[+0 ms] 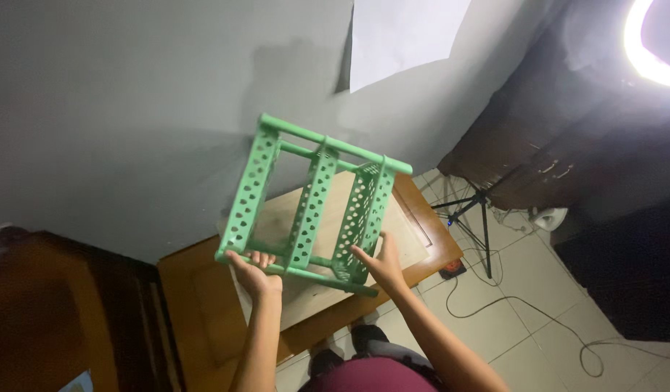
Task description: The person disassembles a green plastic crate by hand on a wooden table. They remove cylindrical pegs and side panels one by one, placing them on the table, then repeat the process on a second crate.
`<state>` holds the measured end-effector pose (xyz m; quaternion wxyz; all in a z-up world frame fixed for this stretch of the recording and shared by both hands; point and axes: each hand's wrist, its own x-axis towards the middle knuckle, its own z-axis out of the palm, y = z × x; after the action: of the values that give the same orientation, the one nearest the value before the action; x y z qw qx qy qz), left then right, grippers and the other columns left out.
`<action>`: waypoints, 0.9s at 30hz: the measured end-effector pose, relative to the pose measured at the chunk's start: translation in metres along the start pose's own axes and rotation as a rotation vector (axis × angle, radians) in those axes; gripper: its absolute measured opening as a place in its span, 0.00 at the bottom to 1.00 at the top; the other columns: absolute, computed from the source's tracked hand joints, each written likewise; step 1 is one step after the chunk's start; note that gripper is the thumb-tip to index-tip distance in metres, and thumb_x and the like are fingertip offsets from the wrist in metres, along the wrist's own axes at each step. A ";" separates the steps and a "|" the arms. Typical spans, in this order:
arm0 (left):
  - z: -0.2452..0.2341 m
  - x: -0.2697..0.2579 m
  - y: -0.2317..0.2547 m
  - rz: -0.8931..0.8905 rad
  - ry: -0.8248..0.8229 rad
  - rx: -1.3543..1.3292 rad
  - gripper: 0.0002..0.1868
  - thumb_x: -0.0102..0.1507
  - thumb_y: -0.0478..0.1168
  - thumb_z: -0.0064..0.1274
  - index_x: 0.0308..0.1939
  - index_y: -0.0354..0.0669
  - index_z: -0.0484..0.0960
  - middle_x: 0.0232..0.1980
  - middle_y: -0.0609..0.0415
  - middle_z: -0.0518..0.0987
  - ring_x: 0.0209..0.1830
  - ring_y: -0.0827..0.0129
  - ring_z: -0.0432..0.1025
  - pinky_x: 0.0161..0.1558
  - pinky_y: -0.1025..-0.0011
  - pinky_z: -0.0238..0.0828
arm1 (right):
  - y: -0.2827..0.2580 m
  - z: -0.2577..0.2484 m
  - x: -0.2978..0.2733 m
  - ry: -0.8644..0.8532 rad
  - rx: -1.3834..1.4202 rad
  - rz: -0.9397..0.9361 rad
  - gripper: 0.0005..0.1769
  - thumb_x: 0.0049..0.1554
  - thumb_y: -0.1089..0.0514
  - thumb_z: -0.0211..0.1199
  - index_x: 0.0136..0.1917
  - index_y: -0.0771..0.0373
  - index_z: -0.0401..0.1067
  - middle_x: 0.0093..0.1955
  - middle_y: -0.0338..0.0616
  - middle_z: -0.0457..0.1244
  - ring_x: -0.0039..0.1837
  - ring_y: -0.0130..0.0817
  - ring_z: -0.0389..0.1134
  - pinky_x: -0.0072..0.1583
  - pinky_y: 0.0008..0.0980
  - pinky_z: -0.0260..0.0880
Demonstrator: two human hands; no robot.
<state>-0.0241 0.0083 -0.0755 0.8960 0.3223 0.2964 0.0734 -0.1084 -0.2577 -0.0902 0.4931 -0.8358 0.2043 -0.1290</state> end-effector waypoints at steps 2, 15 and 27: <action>-0.013 0.006 -0.013 -0.058 0.094 -0.020 0.25 0.73 0.65 0.36 0.49 0.47 0.69 0.26 0.63 0.58 0.22 0.77 0.53 0.29 0.72 0.56 | -0.018 -0.005 0.009 0.039 -0.116 -0.071 0.46 0.44 0.40 0.77 0.65 0.69 0.63 0.62 0.61 0.62 0.66 0.54 0.63 0.67 0.47 0.62; -0.067 0.080 -0.072 -0.191 0.301 -0.267 0.28 0.72 0.65 0.35 0.32 0.46 0.64 0.23 0.61 0.61 0.23 0.70 0.57 0.39 0.63 0.68 | -0.028 -0.072 0.057 -0.336 0.108 -0.093 0.24 0.65 0.46 0.56 0.63 0.66 0.72 0.61 0.55 0.67 0.64 0.42 0.68 0.63 0.39 0.67; -0.004 0.049 -0.053 -0.064 0.100 -0.199 0.25 0.74 0.62 0.38 0.43 0.43 0.70 0.32 0.58 0.71 0.31 0.72 0.69 0.41 0.69 0.71 | -0.006 -0.031 0.026 -0.368 0.217 0.019 0.15 0.65 0.52 0.60 0.46 0.68 0.69 0.31 0.42 0.65 0.32 0.26 0.63 0.35 0.29 0.66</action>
<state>0.0105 -0.0157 -0.1346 0.9096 0.2181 0.3422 0.0897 -0.0975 -0.2911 -0.0698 0.6102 -0.7854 0.1034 0.0091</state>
